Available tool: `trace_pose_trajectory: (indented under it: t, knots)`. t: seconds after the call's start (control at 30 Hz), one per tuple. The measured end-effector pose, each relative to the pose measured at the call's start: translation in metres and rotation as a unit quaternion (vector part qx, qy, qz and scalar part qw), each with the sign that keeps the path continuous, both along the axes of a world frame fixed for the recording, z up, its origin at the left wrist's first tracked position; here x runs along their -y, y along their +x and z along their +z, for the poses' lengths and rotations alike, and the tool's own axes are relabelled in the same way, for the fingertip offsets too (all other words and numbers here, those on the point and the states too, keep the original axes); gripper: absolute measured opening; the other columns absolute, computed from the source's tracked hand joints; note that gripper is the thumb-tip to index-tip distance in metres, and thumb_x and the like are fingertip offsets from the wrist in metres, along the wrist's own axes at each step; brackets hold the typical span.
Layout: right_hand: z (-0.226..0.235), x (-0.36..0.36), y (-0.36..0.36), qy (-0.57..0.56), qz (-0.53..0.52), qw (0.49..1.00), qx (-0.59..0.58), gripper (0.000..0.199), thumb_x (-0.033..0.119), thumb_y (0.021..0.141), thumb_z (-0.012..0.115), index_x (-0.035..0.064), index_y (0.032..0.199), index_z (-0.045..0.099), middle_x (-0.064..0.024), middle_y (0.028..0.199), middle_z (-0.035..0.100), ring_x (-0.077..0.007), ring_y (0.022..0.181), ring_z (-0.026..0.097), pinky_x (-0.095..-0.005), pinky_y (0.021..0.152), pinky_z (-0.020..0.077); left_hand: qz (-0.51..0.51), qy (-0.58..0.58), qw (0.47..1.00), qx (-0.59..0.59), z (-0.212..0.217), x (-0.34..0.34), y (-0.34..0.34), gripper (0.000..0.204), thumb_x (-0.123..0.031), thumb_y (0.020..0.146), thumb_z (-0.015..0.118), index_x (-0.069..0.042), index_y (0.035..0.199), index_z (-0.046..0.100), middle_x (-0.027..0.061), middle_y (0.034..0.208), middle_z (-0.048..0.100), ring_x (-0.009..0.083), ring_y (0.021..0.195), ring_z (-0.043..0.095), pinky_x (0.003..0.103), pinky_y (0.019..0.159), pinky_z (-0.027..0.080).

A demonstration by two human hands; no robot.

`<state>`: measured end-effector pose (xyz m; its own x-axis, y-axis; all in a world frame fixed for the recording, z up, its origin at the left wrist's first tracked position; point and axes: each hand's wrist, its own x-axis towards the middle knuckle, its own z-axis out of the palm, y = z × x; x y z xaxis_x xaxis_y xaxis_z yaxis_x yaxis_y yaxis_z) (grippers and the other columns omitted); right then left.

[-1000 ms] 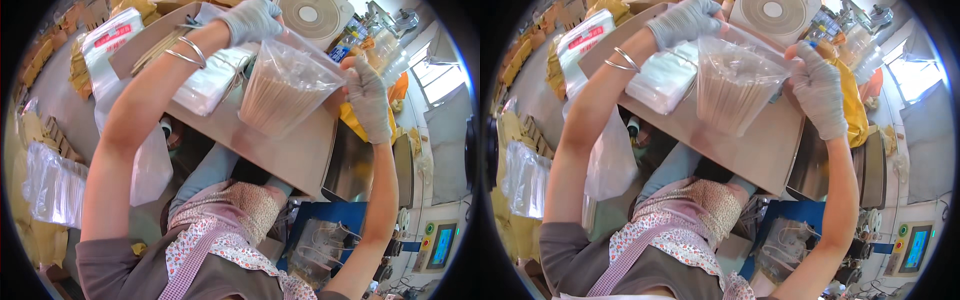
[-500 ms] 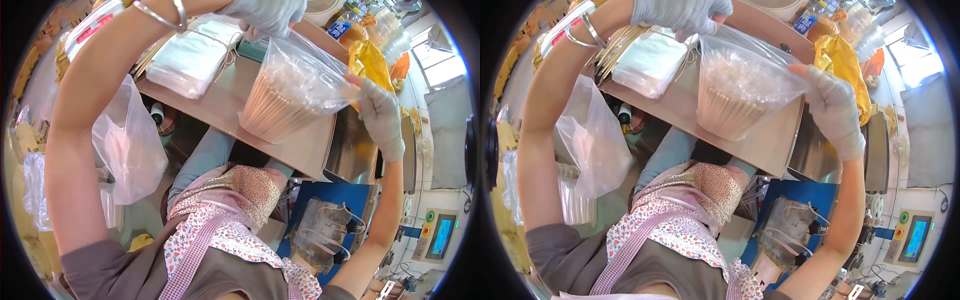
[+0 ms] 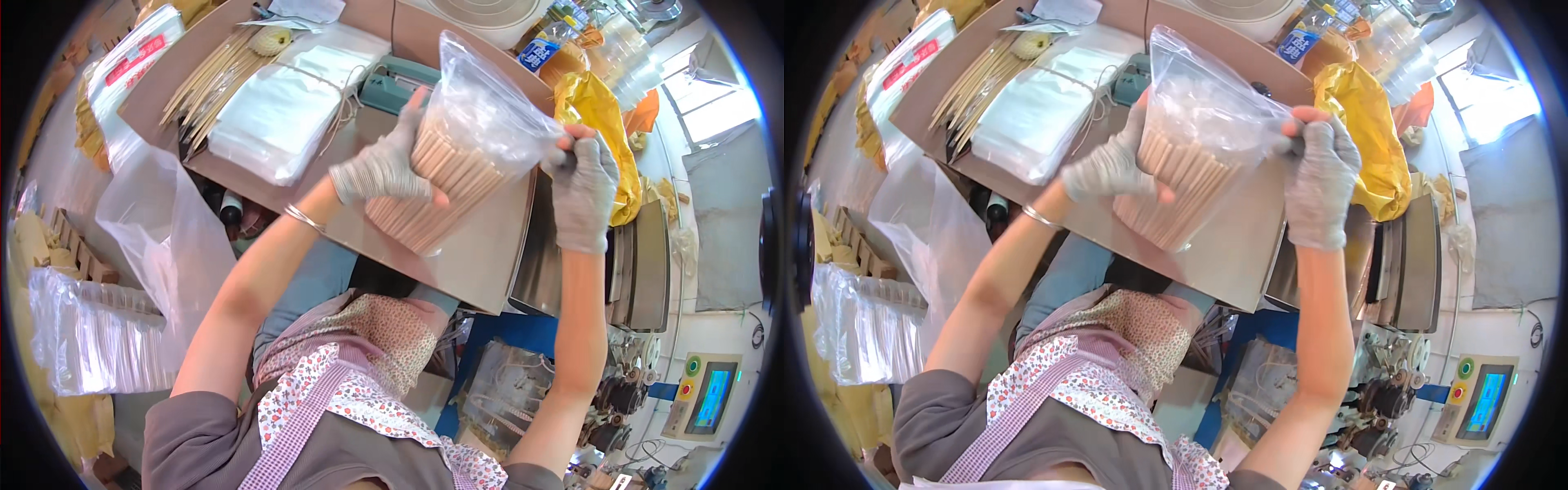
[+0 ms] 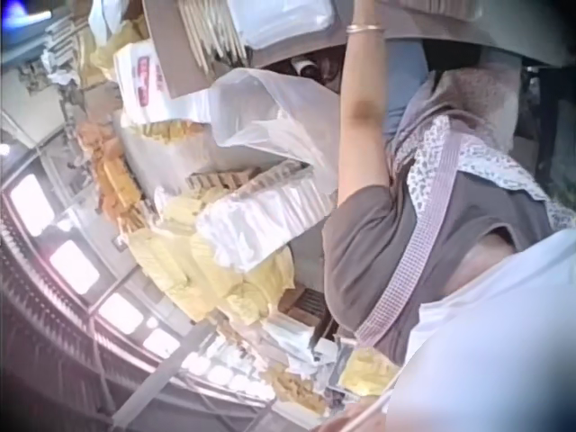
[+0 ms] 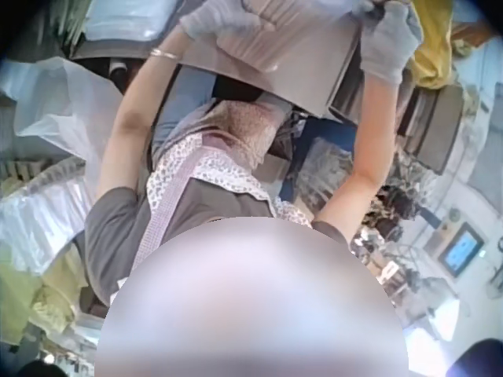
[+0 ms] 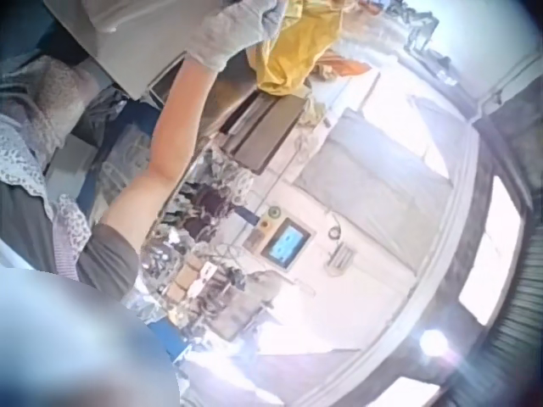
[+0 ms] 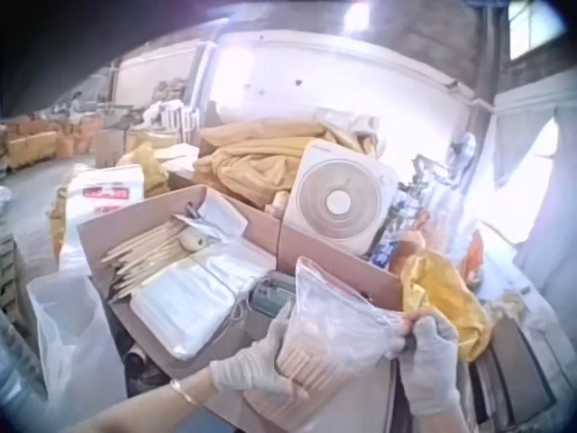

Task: Packing bundles of wooden skewers into plastic bags.

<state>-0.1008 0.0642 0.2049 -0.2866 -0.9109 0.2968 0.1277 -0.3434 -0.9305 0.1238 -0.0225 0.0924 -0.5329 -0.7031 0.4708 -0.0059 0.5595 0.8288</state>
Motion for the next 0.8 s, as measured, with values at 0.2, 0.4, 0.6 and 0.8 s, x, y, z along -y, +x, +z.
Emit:
trace_pose_trajectory:
  t: [0.2, 0.4, 0.6, 0.8]
  knots:
    - [-0.037, 0.107, -0.037, 0.022, -0.096, 0.995, 0.019, 0.018, 0.011, 0.093, 0.048, -0.0025, 0.100, 0.059, -0.0131, 0.090, 0.064, -0.0216, 0.075, 0.064, -0.0320, 0.069, 0.0550, -0.076, 0.338, 0.932, -0.111, -0.031, 0.035, -0.037, 0.072, -0.019, 0.066, 0.084, 0.001, 0.125, 0.048, 0.0089, 0.111, 0.061, 0.0179, 0.104, 0.057, 0.031, 0.094, 0.045]
    - [-0.121, 0.180, -0.098, 0.214, -0.301, 0.899, -0.236, 0.028, 0.024, 0.090, 0.058, -0.0012, 0.102, 0.061, -0.0093, 0.088, 0.065, -0.0146, 0.089, 0.060, -0.0298, 0.077, 0.0484, -0.118, 0.562, 0.805, -0.150, -0.068, 0.061, -0.054, 0.052, -0.012, 0.072, 0.077, -0.001, 0.118, 0.056, 0.0083, 0.106, 0.063, 0.0183, 0.090, 0.064, 0.032, 0.080, 0.053]
    - [-0.036, 0.189, -0.045, 0.076, -0.076, 0.985, -0.138, 0.031, 0.034, 0.084, 0.067, 0.0052, 0.096, 0.067, -0.0004, 0.096, 0.063, -0.0099, 0.088, 0.055, -0.0245, 0.080, 0.0427, -0.159, 0.546, 0.819, -0.078, -0.069, 0.073, -0.079, 0.039, -0.013, 0.072, 0.077, 0.000, 0.106, 0.063, 0.0089, 0.094, 0.066, 0.0170, 0.087, 0.063, 0.030, 0.079, 0.051]
    - [-0.071, 0.153, -0.060, 0.142, -0.140, 0.967, -0.158, 0.033, 0.038, 0.087, 0.063, 0.0074, 0.098, 0.066, 0.0023, 0.091, 0.061, -0.0068, 0.079, 0.052, -0.0210, 0.067, 0.0388, -0.084, 0.588, 0.783, -0.186, -0.081, 0.096, -0.056, 0.045, -0.019, 0.069, 0.081, 0.001, 0.105, 0.063, 0.0099, 0.094, 0.067, 0.0180, 0.081, 0.065, 0.032, 0.075, 0.054]
